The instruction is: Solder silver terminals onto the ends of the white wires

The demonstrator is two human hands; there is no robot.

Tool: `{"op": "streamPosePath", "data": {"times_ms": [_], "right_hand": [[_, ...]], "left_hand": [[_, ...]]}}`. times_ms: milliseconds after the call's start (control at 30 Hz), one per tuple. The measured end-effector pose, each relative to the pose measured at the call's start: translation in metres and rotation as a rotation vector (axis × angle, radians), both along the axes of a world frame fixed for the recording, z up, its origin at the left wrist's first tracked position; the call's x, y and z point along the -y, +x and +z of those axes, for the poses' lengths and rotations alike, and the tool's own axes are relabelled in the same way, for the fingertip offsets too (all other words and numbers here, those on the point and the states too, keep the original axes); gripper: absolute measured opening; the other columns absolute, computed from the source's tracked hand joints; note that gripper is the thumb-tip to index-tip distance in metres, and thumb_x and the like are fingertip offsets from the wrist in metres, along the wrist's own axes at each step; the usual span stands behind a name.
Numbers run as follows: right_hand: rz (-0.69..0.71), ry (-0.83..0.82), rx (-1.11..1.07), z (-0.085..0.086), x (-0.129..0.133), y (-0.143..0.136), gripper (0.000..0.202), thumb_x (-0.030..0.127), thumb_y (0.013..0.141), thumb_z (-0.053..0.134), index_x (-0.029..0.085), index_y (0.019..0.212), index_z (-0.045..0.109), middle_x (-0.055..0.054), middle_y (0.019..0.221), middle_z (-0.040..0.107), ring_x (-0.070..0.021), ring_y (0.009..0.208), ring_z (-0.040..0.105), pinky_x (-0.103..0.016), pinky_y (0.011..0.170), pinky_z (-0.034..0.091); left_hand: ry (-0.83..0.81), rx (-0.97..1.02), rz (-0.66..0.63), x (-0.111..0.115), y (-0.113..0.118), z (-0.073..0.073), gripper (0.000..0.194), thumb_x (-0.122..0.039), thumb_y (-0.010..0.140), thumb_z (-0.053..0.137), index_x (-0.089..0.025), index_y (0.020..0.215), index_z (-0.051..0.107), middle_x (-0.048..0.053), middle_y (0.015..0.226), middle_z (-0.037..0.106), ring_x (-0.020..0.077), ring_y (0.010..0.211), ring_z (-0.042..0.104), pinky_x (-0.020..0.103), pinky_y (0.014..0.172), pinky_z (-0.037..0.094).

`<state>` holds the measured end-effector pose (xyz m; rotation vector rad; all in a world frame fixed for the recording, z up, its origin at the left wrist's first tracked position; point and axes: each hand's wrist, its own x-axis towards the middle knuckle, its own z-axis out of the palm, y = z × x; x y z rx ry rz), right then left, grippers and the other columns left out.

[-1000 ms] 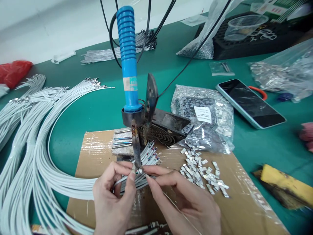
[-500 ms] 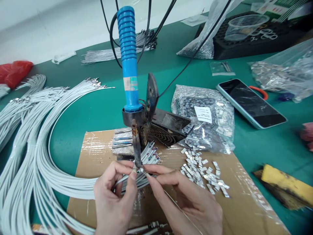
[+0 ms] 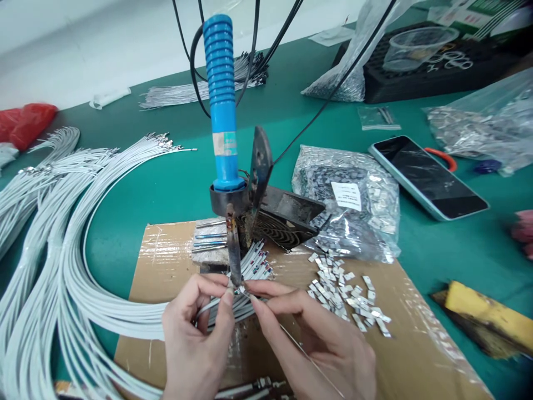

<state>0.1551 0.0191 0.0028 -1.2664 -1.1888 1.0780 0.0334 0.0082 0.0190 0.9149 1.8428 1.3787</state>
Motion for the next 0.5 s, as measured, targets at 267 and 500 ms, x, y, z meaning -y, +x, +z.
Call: {"op": "streamPosePath", "data": {"times_ms": [267,500], "right_hand": [[0.018,-0.013,-0.001,-0.0010,0.0004,0.0010,0.018,0.022,0.088,0.077,0.026,0.071,0.075,-0.002,0.098,0.087,-0.0186,0.084,0.084,-0.019,0.071,0.063],[0.005,-0.009,0.001,-0.0009,0.0016,0.0005,0.019,0.019,0.089,0.075,0.025,0.071,0.074,-0.002,0.099,0.087,-0.0176,0.084,0.083,-0.019,0.073,0.063]], "left_hand": [[-0.025,0.010,0.003,-0.0006,0.0002,0.0013,0.016,-0.024,0.075,0.081,-0.020,0.065,0.068,0.004,0.081,0.077,0.0145,0.063,0.068,0.019,0.052,0.049],[-0.031,0.032,0.012,-0.0001,0.0001,0.0007,0.016,-0.024,0.073,0.083,-0.020,0.065,0.069,0.004,0.082,0.077,0.0128,0.060,0.065,0.018,0.047,0.043]]}}
